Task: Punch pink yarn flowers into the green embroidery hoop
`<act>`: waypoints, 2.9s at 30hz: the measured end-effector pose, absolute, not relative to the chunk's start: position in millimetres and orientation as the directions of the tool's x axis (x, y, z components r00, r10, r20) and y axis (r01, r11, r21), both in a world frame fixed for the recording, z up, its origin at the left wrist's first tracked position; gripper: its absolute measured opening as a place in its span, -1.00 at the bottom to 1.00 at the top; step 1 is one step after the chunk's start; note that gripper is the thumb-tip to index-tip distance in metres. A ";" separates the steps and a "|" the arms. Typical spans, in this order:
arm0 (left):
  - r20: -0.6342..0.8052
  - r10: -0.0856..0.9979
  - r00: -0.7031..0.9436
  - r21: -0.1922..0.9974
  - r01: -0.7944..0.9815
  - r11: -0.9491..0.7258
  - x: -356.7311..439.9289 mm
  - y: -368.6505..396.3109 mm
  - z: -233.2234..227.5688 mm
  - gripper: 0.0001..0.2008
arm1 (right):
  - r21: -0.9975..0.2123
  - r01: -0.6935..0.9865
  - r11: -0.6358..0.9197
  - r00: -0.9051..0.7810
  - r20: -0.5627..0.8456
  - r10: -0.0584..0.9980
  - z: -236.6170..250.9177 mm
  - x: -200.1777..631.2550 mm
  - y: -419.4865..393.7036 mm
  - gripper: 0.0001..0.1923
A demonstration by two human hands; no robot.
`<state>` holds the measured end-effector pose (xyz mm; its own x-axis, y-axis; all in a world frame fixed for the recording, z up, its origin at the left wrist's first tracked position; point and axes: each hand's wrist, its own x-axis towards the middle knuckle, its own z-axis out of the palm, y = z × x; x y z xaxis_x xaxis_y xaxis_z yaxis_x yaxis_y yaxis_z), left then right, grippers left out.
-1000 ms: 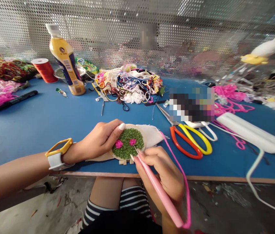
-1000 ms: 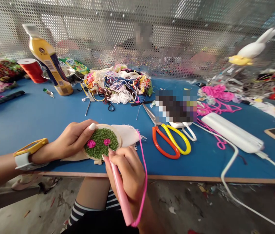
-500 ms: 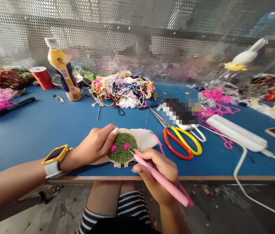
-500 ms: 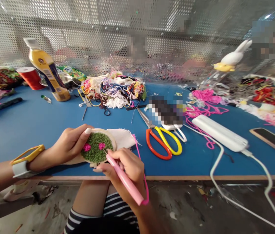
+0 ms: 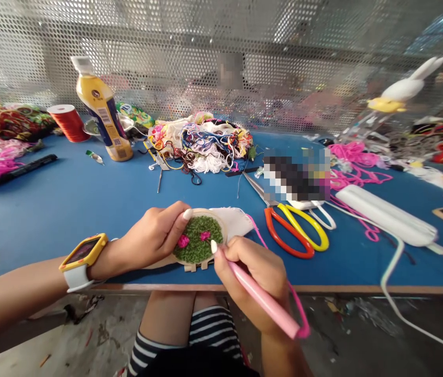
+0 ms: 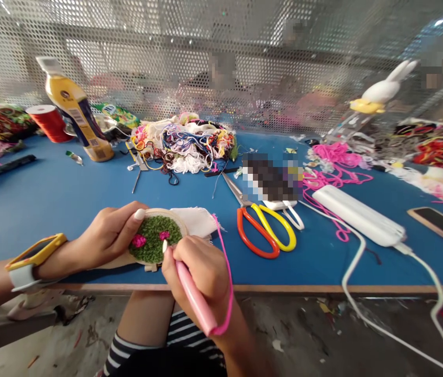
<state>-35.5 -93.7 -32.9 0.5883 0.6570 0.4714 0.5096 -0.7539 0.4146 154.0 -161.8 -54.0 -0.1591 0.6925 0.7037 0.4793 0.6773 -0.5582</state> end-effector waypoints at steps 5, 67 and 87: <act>0.513 0.613 0.601 0.362 0.496 -0.789 -36.1 -95.2 -32.5 -0.78 | -0.440 0.534 0.722 -0.319 0.686 0.654 -48.3 163.6 -161.0 -0.73; 0.442 0.756 0.482 0.517 0.552 -0.654 -30.1 -98.5 -35.9 -0.71 | -0.784 0.398 0.476 0.149 0.567 0.810 -77.2 154.5 -180.7 -0.95; 0.461 0.734 0.499 0.493 0.544 -0.680 -31.0 -104.9 -34.6 -0.75 | -0.583 0.630 0.513 0.041 0.685 0.728 -73.5 141.0 -166.2 -0.70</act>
<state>-31.0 -104.9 -34.6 0.4990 0.7337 0.4613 0.5437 -0.6795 0.4926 141.0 -166.2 -73.5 0.0407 0.7276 0.6848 0.6301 0.5132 -0.5827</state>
